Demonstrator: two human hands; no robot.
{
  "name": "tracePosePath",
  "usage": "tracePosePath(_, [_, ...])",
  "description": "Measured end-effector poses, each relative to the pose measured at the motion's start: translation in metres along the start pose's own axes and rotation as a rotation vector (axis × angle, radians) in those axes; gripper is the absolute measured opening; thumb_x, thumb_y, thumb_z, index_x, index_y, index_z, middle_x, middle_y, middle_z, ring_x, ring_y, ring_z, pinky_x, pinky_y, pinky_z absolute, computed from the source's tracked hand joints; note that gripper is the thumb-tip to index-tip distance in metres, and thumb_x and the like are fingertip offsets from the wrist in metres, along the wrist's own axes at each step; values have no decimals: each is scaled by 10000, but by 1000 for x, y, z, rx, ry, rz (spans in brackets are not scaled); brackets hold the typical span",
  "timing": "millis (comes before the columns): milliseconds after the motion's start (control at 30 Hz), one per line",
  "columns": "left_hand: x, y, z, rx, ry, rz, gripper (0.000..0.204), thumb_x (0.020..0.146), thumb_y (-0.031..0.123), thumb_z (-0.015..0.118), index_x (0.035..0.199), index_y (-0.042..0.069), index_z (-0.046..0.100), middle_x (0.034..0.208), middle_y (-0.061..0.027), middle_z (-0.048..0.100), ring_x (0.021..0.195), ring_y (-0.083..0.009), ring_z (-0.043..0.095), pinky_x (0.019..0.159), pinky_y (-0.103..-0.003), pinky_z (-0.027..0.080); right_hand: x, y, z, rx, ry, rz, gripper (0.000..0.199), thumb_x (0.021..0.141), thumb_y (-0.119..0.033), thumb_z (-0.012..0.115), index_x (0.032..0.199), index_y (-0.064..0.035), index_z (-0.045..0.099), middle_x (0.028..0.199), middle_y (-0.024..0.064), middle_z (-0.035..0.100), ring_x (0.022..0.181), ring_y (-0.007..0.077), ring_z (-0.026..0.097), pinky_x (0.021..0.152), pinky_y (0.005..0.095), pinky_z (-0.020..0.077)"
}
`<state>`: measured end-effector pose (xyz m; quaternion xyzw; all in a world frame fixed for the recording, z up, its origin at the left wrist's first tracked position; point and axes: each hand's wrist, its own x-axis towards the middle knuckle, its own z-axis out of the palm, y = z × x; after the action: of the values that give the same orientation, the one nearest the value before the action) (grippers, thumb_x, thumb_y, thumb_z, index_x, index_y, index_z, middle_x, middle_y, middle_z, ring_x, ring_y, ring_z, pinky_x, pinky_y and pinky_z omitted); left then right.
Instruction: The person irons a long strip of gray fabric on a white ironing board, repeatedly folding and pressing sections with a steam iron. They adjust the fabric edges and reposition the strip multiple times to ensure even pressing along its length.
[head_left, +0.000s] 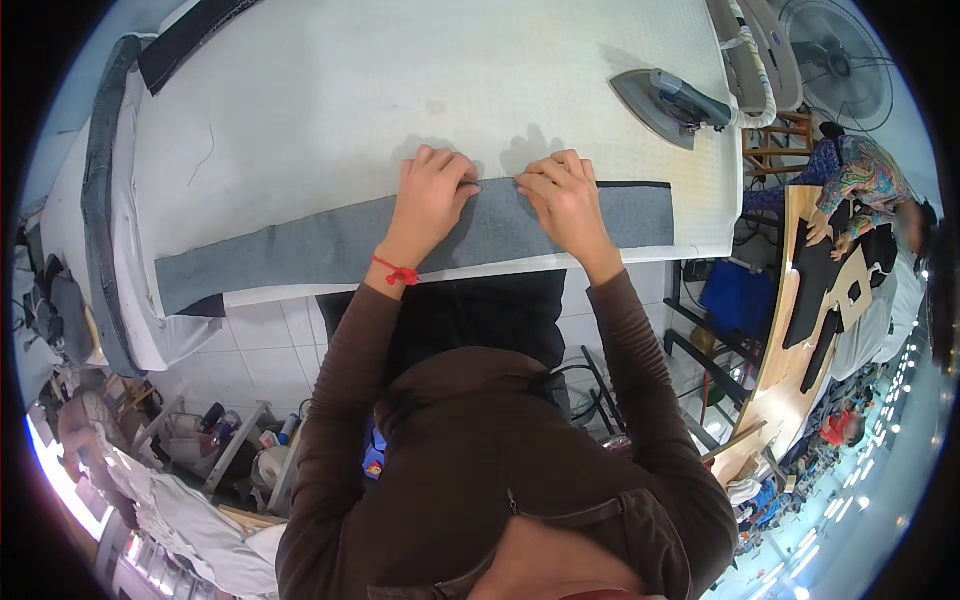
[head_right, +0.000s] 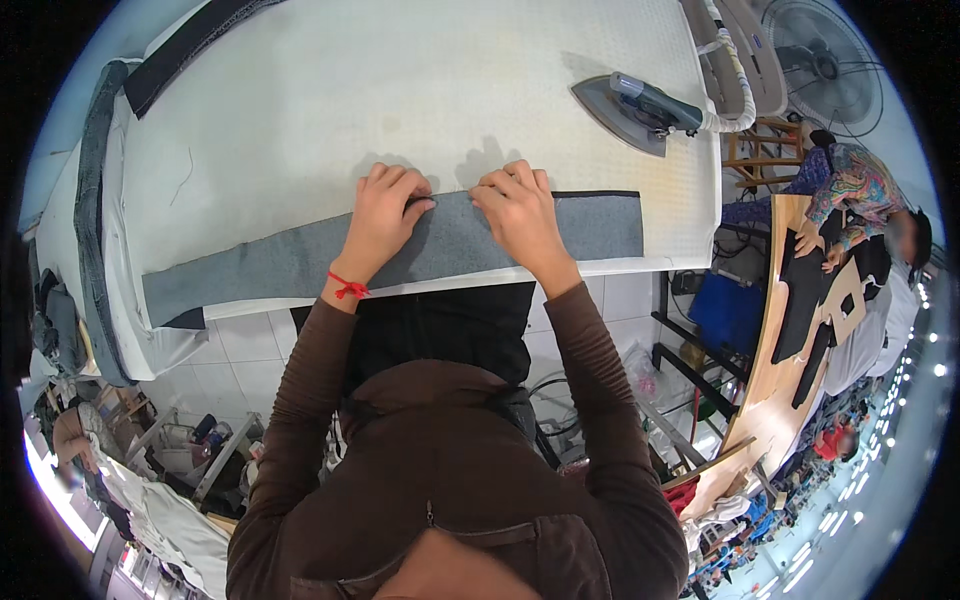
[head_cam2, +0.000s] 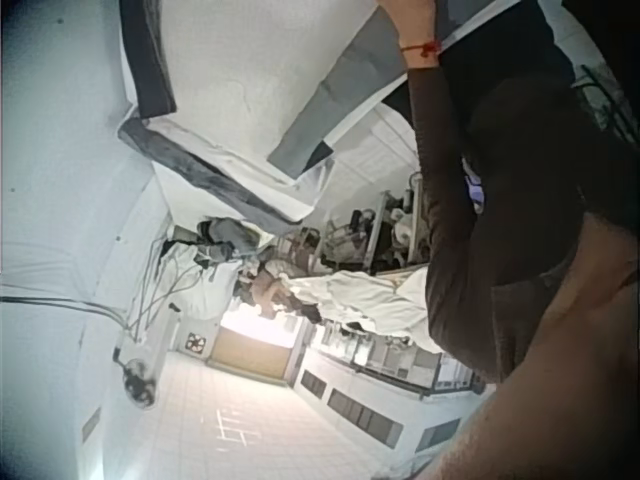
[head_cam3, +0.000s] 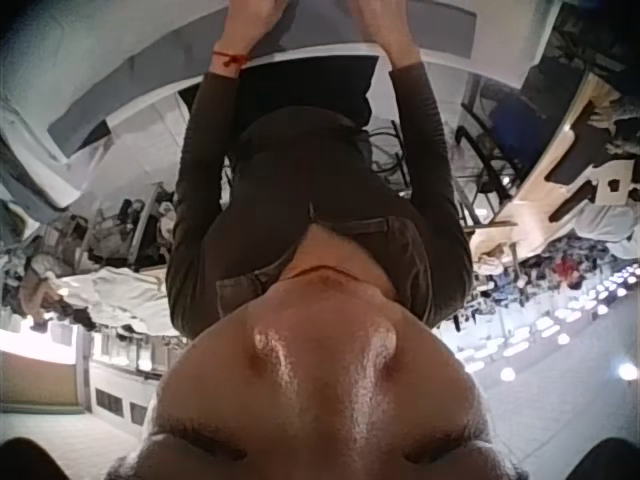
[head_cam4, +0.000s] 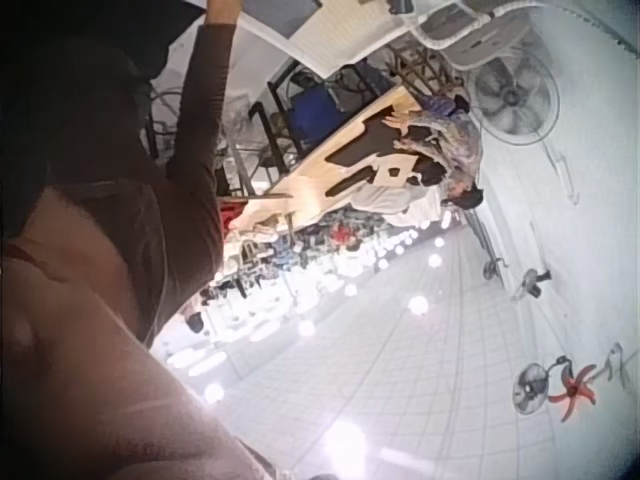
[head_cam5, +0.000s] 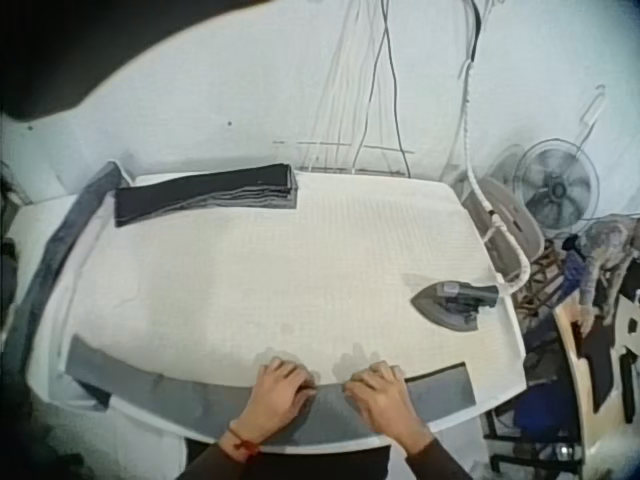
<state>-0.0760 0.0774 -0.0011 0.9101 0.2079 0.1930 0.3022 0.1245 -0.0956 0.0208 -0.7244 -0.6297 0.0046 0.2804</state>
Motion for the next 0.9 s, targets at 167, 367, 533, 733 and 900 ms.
tracePosePath(167, [1,-2,-1,-46,6,120,187,952,54,863,1106,110,773,1066,-23,703,1059,-278,637,944,-434,476,0,3,7,-28,-11,-48,227,886,-65,879,1108,-115,866,1050,-17,754,1083,247,654,947,428,454])
tracePosePath(367, [-6,-10,-1,-20,-32,272,288,908,-23,824,1179,73,792,1096,-45,686,1046,-268,649,922,-418,529,-6,9,12,-103,25,-133,247,854,-69,823,1086,-146,857,1009,-33,716,1091,226,647,932,419,437])
tracePosePath(533, [-8,-15,-7,34,-88,372,401,856,16,797,1255,59,807,1126,-57,676,1061,-266,657,937,-414,553,-15,7,15,-192,30,-151,319,833,-76,841,1136,-167,877,1029,-63,744,1107,228,665,987,430,426])
tracePosePath(733, [-10,-10,-13,173,-111,439,345,940,86,721,1272,36,798,1242,-68,688,1112,-256,671,983,-398,570,-25,-13,17,-351,8,-102,393,857,-85,816,1236,-171,877,1151,-78,803,1182,219,661,964,436,397])
tracePosePath(900, [-24,19,-11,338,-102,327,438,934,105,736,1366,60,794,1288,-74,705,1174,-268,686,1054,-423,567,-43,-52,24,-526,-44,108,493,939,-147,762,1428,-144,825,1413,-50,812,1173,214,668,919,425,400])
